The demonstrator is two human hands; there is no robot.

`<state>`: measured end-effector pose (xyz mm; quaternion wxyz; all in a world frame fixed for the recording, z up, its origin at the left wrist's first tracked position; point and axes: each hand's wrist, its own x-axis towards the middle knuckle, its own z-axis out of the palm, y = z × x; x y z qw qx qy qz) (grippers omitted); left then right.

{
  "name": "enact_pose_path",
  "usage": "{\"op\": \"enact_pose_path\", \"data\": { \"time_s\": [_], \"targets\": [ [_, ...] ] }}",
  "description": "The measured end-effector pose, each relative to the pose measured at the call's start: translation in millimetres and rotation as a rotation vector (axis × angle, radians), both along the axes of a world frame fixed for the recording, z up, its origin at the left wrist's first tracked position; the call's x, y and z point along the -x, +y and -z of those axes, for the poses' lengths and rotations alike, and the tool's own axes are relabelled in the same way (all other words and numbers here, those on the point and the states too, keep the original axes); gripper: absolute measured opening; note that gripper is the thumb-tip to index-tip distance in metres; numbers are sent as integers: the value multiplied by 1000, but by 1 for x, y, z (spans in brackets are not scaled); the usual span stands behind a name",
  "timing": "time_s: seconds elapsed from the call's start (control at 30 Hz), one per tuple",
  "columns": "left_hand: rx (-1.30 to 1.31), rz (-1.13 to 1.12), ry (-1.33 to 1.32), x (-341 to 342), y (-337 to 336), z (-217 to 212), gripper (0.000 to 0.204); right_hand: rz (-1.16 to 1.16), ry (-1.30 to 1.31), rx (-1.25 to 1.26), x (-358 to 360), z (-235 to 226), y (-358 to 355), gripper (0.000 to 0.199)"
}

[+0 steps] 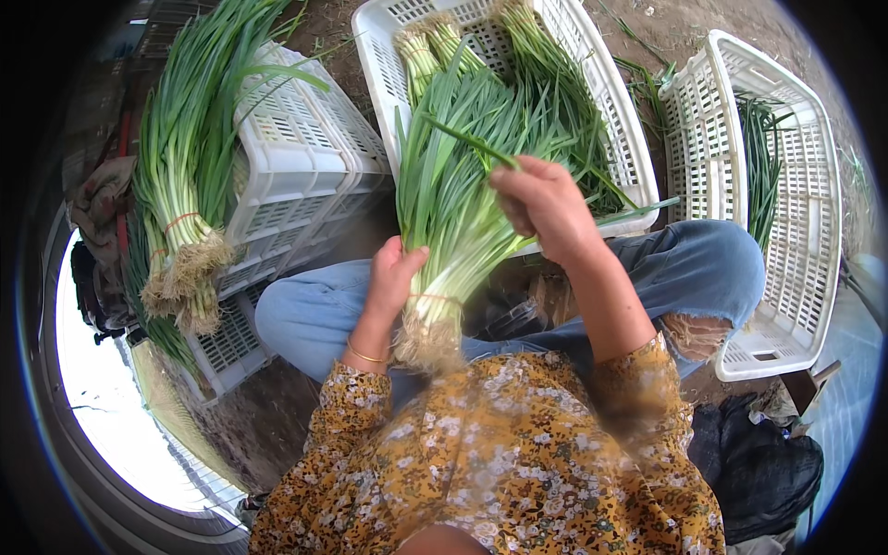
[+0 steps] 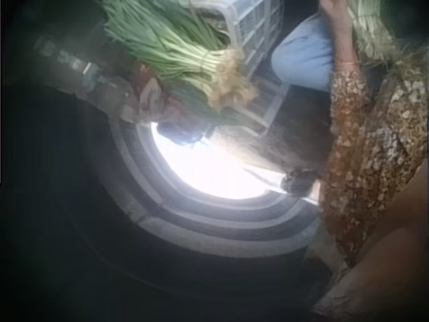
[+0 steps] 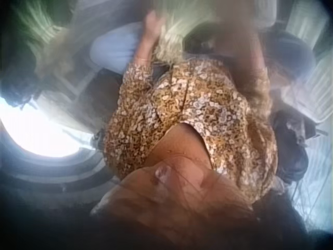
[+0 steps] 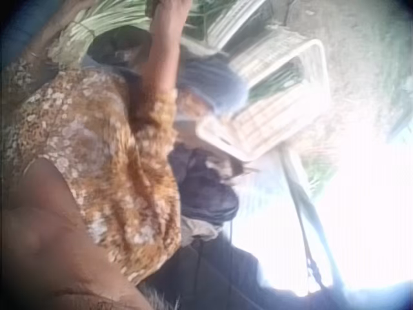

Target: The person sits on the ground and sorts green onions by hand, gathering them into bundles and placing them into white plastic crates. The person repeatedly picks up bunches, aligns them, and transfers them between crates.

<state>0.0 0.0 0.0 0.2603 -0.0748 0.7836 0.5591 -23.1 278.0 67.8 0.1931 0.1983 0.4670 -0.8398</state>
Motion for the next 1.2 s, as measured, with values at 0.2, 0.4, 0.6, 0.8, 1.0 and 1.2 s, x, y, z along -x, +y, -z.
{"op": "enact_pose_path", "data": {
  "time_s": [0.2,0.4,0.6,0.8,1.0,1.2],
  "targets": [
    [-99,-179,-107,-13,8,3,36,321,318,-257,33,-71,72,12],
    [-493,-21,-784,-1,15,-34,47,332,328,-535,35,-83,97,14],
    [-316,105,-576,13,-20,-68,53,307,411,-630,42,-77,94,15],
    [-228,117,-604,25,-35,-176,62,-356,135,-1797,53,40,113,16],
    [-90,22,-576,-12,-50,-220,68,-87,1038,-1223,47,14,30,7],
    [-37,10,-542,-28,-51,-227,72,-387,870,-943,22,34,-10,22]
  ]
}}
